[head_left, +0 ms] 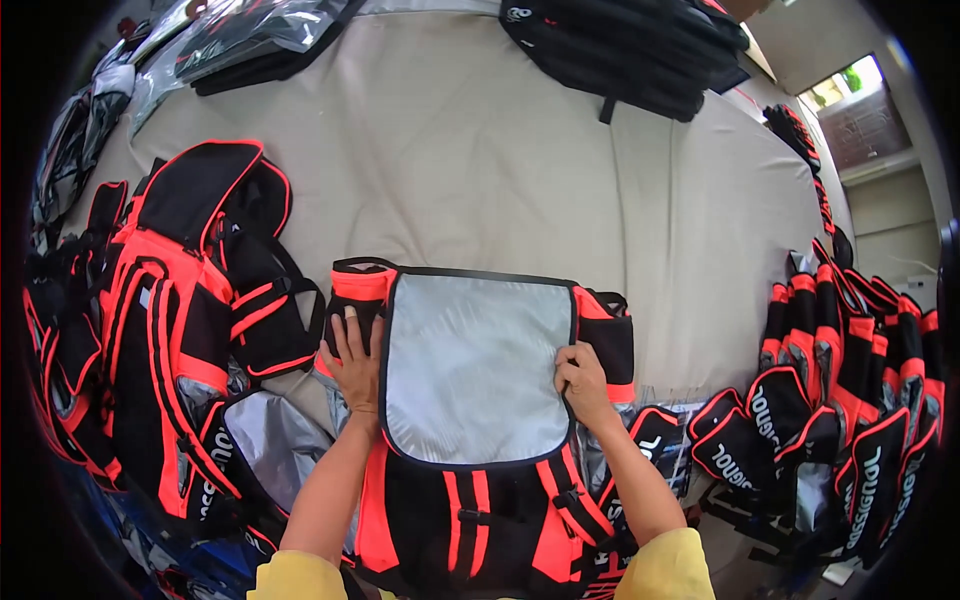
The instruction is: Inspecting and sorting red and black athletic backpacks in a warehouse setting.
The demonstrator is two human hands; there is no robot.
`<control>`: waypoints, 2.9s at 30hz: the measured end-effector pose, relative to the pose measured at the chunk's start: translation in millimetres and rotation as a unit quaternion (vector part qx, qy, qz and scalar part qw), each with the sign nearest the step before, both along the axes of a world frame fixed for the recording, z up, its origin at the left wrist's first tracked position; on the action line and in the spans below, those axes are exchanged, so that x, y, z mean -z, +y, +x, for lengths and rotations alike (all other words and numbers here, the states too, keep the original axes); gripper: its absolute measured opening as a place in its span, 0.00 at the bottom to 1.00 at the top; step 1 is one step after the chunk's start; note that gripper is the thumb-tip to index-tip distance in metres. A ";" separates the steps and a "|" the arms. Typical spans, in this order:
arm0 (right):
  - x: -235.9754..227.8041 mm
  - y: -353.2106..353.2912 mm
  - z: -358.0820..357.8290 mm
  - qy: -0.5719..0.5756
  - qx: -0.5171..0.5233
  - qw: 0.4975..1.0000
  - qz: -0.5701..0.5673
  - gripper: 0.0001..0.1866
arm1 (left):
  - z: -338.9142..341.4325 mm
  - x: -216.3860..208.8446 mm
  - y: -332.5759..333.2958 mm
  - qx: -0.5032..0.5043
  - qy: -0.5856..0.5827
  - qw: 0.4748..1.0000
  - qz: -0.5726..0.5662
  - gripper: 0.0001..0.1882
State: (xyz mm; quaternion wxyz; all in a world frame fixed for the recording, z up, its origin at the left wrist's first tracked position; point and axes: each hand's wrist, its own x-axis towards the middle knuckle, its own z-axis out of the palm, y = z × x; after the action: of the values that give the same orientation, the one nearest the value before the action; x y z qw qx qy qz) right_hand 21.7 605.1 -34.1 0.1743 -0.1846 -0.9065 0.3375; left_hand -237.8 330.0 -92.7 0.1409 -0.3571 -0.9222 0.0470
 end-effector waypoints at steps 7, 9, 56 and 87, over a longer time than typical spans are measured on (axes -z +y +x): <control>16.6 -9.0 1.1 0.042 0.000 0.999 -0.001 0.09 | 1.2 10.8 -12.0 -0.007 0.007 1.000 -0.004 0.29; 23.2 -1.3 6.0 0.059 -0.005 0.998 0.016 0.08 | 2.1 10.0 -6.3 0.008 -0.008 1.000 0.013 0.30; -185.6 -165.6 87.1 -0.076 0.236 0.968 0.038 0.35 | 172.7 -210.4 -88.3 0.066 -0.425 0.859 0.278 0.46; 0.3 -100.5 14.6 0.190 0.283 0.619 -0.707 0.37 | 17.3 -41.5 -34.6 -0.168 -0.790 0.120 0.577 0.38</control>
State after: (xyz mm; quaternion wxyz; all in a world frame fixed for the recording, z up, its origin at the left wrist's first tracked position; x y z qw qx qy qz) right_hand 36.2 504.6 -34.4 0.2449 -0.4304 -0.2373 0.8358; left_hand -220.4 295.4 -51.2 -0.5135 0.1566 -0.3091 -0.7851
